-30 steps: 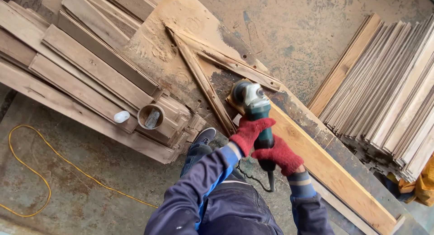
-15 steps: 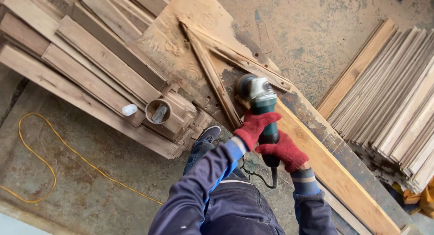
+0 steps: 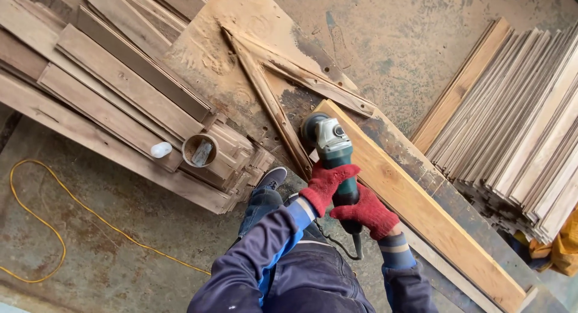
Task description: Sanding a piece of wood using an angle grinder with a sanding disc.
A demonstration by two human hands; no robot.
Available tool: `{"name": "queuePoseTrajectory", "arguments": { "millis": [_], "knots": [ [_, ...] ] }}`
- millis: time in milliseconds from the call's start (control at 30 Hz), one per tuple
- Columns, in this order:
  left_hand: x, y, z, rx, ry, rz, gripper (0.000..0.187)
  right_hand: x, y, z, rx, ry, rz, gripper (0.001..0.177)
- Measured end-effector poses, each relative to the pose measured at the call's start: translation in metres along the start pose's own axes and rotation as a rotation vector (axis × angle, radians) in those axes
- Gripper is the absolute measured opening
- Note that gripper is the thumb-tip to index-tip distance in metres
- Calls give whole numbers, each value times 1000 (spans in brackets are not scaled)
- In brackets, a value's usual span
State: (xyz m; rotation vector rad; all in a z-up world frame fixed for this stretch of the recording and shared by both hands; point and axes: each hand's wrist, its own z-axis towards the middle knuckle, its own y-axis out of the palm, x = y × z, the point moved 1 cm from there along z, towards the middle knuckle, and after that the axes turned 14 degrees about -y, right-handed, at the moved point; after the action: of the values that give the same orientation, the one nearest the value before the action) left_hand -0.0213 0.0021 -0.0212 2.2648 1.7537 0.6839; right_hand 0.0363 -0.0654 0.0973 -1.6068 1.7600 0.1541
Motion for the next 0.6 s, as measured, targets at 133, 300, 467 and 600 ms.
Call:
{"name": "queuePoseTrajectory", "arguments": {
  "millis": [133,300,467,600],
  "knots": [
    [28,23,0,-54,12,-46,54,-7,-10,11,76,-3,49,45],
    [41,57,-11,-161,21,-127,64,-6,-30,4,192,-85,263,29],
    [2,36,-27,-136,-52,34,55,36,-23,-21,84,18,311,34],
    [-26,15,-19,-6,54,169,53,53,-15,-26,-33,41,311,45]
  ]
}}
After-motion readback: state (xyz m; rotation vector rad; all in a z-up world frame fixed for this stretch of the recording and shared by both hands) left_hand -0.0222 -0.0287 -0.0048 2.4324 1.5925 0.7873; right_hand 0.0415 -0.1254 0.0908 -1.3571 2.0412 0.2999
